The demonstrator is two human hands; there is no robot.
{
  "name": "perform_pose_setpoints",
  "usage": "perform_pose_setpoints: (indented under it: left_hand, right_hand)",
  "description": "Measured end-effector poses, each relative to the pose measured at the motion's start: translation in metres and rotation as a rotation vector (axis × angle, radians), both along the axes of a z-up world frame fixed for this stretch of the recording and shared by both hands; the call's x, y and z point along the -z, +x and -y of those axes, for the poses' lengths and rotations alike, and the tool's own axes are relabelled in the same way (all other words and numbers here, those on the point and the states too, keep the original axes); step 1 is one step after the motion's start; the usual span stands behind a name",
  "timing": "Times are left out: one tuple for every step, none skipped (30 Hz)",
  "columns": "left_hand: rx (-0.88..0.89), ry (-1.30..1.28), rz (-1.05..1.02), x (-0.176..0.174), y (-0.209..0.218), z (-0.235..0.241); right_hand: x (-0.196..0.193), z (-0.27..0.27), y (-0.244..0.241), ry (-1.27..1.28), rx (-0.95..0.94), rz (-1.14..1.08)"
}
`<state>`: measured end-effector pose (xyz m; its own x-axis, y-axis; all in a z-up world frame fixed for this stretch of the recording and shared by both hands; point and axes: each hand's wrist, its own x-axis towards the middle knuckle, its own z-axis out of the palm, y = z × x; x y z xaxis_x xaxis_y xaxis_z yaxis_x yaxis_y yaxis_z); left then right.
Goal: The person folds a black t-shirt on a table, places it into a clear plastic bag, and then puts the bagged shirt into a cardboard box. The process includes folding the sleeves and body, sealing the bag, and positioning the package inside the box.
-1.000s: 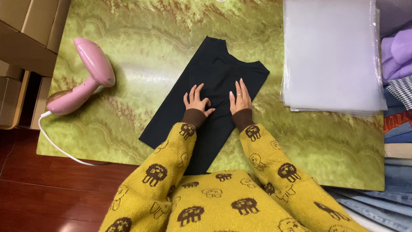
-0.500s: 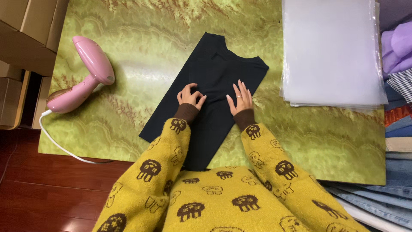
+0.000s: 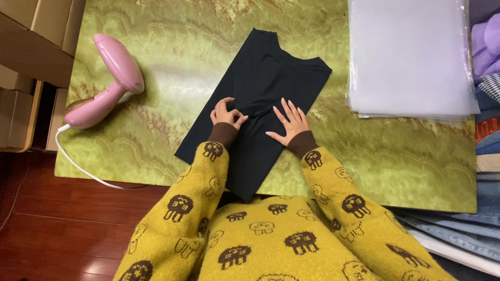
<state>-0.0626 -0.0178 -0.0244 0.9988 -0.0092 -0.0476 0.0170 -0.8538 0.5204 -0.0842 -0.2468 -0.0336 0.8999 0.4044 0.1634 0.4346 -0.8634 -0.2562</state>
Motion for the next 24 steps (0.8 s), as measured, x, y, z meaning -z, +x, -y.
perform_pose_setpoints:
  left_hand:
    - [-0.001, 0.001, 0.001, -0.001, -0.002, 0.0]
    - [0.042, 0.009, -0.011, -0.002, -0.004, 0.001]
    - [0.085, 0.018, -0.023, -0.003, -0.006, 0.002]
    - [0.088, 0.018, -0.024, -0.004, -0.009, 0.005]
    - [0.102, 0.061, -0.068, -0.004, -0.012, 0.009]
    - [0.117, 0.102, -0.108, -0.005, -0.013, 0.014]
    - [0.119, 0.098, -0.107, 0.002, -0.013, 0.014]
    - [0.105, 0.083, -0.095, 0.009, -0.012, 0.013]
    - [0.09, 0.068, -0.083, 0.016, -0.011, 0.013]
    - [0.091, 0.066, -0.083, 0.015, -0.012, 0.011]
    - [0.085, 0.044, -0.072, 0.013, -0.014, 0.01]
    - [0.077, 0.024, -0.06, 0.012, -0.015, 0.008]
    - [0.077, 0.023, -0.061, 0.017, -0.016, 0.008]
    - [0.12, 0.076, -0.007, 0.021, -0.016, 0.007]
    - [0.163, 0.13, 0.046, 0.025, -0.015, 0.006]
    - [0.156, 0.13, 0.047, 0.032, -0.013, 0.005]
    - [0.231, 0.232, 0.094, 0.038, -0.01, 0.004]
    - [0.307, 0.334, 0.138, 0.045, -0.009, 0.005]
    - [0.303, 0.332, 0.136, 0.053, -0.007, 0.006]
    - [0.345, 0.386, 0.198, 0.061, -0.003, 0.006]
    - [0.387, 0.441, 0.26, 0.068, 0.0, 0.006]
    - [0.385, 0.442, 0.262, 0.064, -0.001, 0.005]
    - [0.382, 0.416, 0.245, 0.061, -0.002, 0.004]
    - [0.379, 0.39, 0.228, 0.058, -0.004, 0.003]
  right_hand:
    - [-0.002, -0.001, 0.0, 0.001, -0.001, 0.001]
    - [-0.003, -0.002, -0.001, -0.011, 0.002, -0.028]
    - [-0.005, -0.002, -0.001, -0.022, 0.005, -0.057]
    - [-0.004, -0.004, -0.002, -0.022, 0.008, -0.058]
    - [-0.003, -0.006, -0.002, -0.017, 0.034, -0.095]
    - [-0.002, -0.006, -0.001, -0.015, 0.06, -0.129]
    - [0.001, -0.009, -0.005, -0.019, 0.063, -0.127]
    - [0.003, -0.012, -0.008, 0.023, 0.08, -0.065]
    - [0.006, -0.016, -0.011, 0.065, 0.097, -0.003]
    - [0.011, -0.019, -0.014, 0.063, 0.097, -0.003]
    - [0.017, -0.022, -0.018, 0.092, 0.102, 0.007]
    - [0.023, -0.026, -0.022, 0.123, 0.104, 0.017]
    - [0.024, -0.026, -0.025, 0.122, 0.104, 0.017]
    - [0.024, -0.027, -0.026, 0.11, 0.098, 0.04]
    - [0.025, -0.028, -0.028, 0.099, 0.093, 0.063]
    - [0.025, -0.029, -0.027, 0.099, 0.086, 0.064]
    - [0.026, -0.029, -0.026, 0.07, 0.083, 0.091]
    - [0.027, -0.028, -0.027, 0.039, 0.082, 0.114]
    - [0.029, -0.027, -0.028, 0.037, 0.078, 0.113]
    - [0.03, -0.028, -0.027, 0.035, 0.083, 0.12]
    - [0.032, -0.028, -0.026, 0.034, 0.089, 0.126]
    - [0.032, -0.028, -0.026, 0.034, 0.087, 0.129]
    - [0.033, -0.028, -0.026, 0.025, 0.089, 0.141]
    - [0.034, -0.028, -0.026, 0.015, 0.091, 0.153]
